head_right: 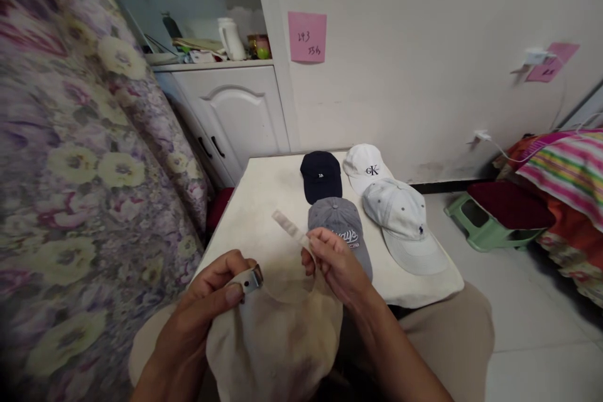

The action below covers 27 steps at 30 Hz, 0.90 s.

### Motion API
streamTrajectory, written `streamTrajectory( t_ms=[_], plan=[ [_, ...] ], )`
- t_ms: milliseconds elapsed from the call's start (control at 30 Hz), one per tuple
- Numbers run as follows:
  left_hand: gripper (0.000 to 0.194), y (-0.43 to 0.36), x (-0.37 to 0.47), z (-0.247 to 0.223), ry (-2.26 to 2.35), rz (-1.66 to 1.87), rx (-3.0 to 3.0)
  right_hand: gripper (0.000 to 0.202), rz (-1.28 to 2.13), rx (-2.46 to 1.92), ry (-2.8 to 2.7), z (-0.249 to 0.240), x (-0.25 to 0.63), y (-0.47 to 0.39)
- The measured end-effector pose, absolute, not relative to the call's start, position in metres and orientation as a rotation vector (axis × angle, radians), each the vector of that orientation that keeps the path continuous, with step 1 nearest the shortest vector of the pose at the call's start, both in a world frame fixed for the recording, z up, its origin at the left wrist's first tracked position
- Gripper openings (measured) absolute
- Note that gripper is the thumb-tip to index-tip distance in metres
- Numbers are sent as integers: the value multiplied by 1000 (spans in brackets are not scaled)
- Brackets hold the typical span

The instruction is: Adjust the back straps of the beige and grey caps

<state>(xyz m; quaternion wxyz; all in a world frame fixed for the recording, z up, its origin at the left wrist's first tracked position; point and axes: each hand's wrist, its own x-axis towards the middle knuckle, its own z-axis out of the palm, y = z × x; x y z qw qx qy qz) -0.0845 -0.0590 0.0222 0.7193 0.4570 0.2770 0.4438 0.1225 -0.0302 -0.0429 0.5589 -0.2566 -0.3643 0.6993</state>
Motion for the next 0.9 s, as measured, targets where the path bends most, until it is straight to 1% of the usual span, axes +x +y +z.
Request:
streamTrajectory(
  t_ms=[133,300,400,467,533,600,800,900],
  plan=[
    [21,-60,-86,31,633,1080,1006,38,1832,-541,-900,-50,131,-32],
    [25,-55,-94,40,710,1256,930,46,1916,-466,-964,-60,145,-34],
    [27,-48,-97,41,737,1361,848,58,2006,-373,-1002,-64,145,-36],
    [28,-43,-98,38,750,1365,809,66,2051,-320,-999,-65,141,-38],
    [30,-36,-99,34,756,1348,802,63,2071,-316,-949,-65,134,-39],
    [30,-29,-100,27,761,1326,795,55,2051,-351,-847,-65,128,-38],
    [31,-11,-110,-4,778,1260,602,47,1810,-477,-557,-57,113,-29],
    [23,-10,-118,-24,730,1222,491,41,1794,-496,-521,-54,107,-24]
  ],
)
